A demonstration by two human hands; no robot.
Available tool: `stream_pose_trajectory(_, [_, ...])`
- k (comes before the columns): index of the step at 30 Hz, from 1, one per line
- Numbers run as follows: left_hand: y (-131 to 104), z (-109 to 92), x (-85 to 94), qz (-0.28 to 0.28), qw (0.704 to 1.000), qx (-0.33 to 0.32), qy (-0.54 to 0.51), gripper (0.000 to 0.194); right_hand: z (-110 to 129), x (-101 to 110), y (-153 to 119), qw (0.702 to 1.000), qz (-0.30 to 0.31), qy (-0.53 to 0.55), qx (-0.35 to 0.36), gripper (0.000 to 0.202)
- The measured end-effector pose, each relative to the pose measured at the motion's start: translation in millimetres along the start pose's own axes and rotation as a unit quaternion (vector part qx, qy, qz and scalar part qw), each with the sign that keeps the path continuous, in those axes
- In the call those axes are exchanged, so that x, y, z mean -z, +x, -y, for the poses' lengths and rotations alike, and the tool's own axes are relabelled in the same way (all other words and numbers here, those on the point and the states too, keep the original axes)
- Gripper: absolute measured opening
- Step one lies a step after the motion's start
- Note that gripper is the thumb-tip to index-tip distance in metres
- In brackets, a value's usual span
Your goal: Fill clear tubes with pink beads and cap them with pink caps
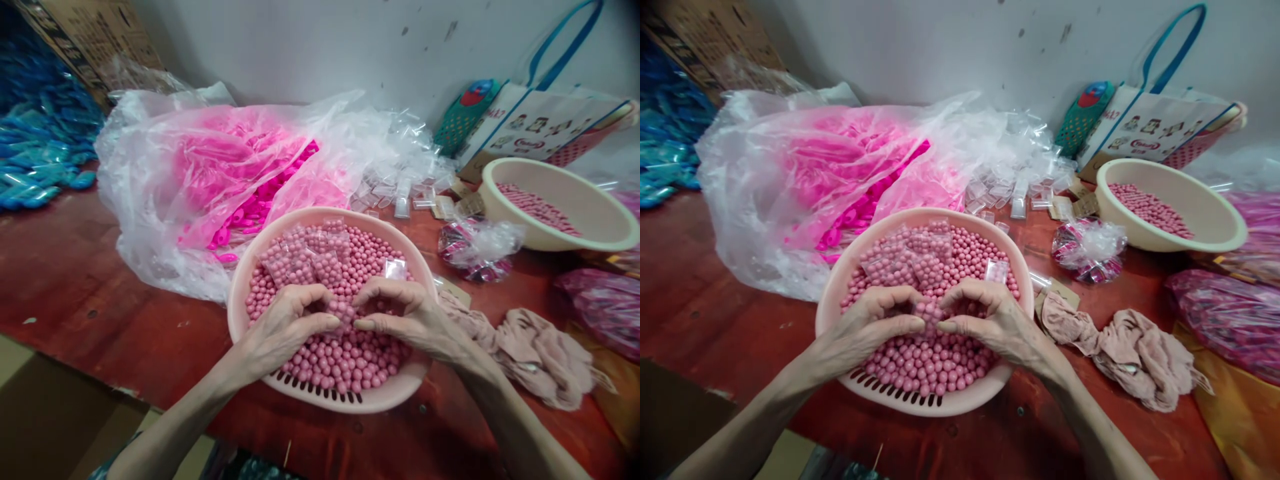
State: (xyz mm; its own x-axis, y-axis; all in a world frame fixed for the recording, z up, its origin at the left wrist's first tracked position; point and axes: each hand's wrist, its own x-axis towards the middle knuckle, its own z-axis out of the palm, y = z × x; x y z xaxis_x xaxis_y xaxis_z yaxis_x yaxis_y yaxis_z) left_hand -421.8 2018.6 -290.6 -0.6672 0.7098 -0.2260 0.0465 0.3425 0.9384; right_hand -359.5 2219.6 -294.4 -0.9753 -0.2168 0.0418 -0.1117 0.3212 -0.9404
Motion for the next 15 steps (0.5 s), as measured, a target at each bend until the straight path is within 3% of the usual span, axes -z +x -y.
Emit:
stream_pose_trajectory(2, [-2, 2, -0.4, -0.008, 0.996, 0.017, -0.082, 0.008, -1, 2, -4, 0.997, -0.039, -0.063, 0.024, 0.009])
stream_pose_trajectory(4, [-7, 6, 1.6, -0.057, 0.992, 0.017, -0.112, 0.011, -5, 5, -8, 0.986, -0.089, -0.135, 0.045, 0.008])
stream_pose_trajectory(8, [-27, 16, 15.8, -0.244, 0.97, -0.005, -0.009, 0.029, -15, 14, -11, 0.932, -0.208, -0.288, 0.067, 0.007])
stream_pose_trajectory(10, [-35, 21, 24.3, -0.314, 0.947, -0.014, 0.059, 0.038, -19, 16, -10, 0.903, -0.23, -0.359, 0.056, 0.01])
stream_pose_trajectory(12, [-38, 26, 30.3, -0.326, 0.939, -0.013, 0.111, 0.037, -22, 15, -9, 0.886, -0.216, -0.411, 0.023, 0.013])
stream_pose_trajectory(15, [-33, 33, 34.2, -0.305, 0.939, -0.01, 0.157, 0.031, -24, 9, -13, 0.886, -0.196, -0.419, 0.005, 0.019])
